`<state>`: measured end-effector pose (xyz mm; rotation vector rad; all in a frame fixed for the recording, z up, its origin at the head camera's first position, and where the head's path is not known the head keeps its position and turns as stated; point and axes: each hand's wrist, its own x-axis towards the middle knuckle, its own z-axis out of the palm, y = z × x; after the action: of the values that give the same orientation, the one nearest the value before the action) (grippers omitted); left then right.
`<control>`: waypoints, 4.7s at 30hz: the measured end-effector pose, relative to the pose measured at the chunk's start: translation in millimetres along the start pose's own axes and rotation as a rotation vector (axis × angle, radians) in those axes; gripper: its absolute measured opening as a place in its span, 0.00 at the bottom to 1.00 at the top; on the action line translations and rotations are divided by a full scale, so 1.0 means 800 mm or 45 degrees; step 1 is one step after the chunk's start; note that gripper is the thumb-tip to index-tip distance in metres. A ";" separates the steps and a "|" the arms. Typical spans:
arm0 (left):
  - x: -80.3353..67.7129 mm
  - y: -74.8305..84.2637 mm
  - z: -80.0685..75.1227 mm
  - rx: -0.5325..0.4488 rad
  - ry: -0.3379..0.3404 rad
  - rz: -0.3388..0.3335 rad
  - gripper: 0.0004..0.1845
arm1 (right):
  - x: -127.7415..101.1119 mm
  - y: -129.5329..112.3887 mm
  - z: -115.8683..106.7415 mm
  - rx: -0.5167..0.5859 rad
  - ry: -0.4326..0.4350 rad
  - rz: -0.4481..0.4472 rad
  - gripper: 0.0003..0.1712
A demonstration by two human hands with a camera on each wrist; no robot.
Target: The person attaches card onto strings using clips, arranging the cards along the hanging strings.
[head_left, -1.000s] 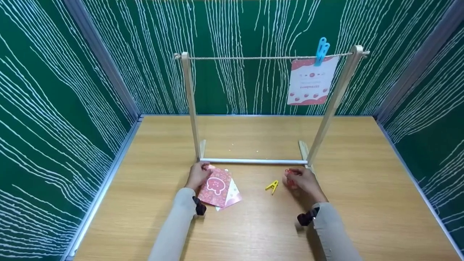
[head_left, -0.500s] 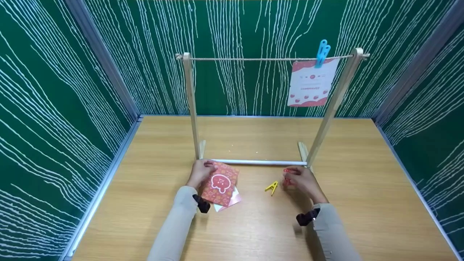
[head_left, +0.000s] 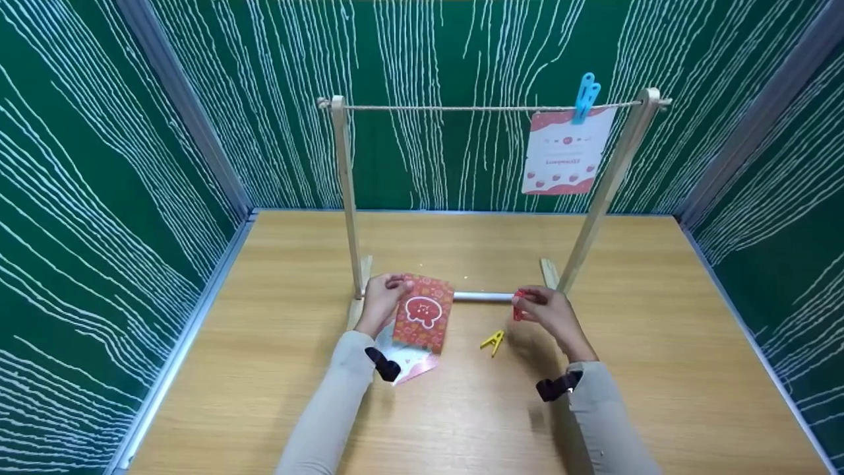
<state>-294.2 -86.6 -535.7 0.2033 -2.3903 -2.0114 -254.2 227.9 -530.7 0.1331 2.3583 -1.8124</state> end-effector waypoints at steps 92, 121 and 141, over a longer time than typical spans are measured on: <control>0.015 0.278 0.068 -0.266 -0.046 0.526 0.14 | -0.008 -0.297 -0.020 0.390 0.391 -0.827 0.17; 0.014 0.314 0.069 -0.286 0.000 0.577 0.16 | -0.007 -0.340 -0.021 0.575 0.481 -1.027 0.12; 0.013 0.317 0.070 -0.278 -0.013 0.571 0.15 | 0.002 -0.352 -0.016 0.437 0.598 -1.030 0.11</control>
<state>-333.2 9.5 -297.3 -0.3163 -1.9669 -2.0216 -304.6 167.1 -260.2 -0.4816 2.5870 -2.8151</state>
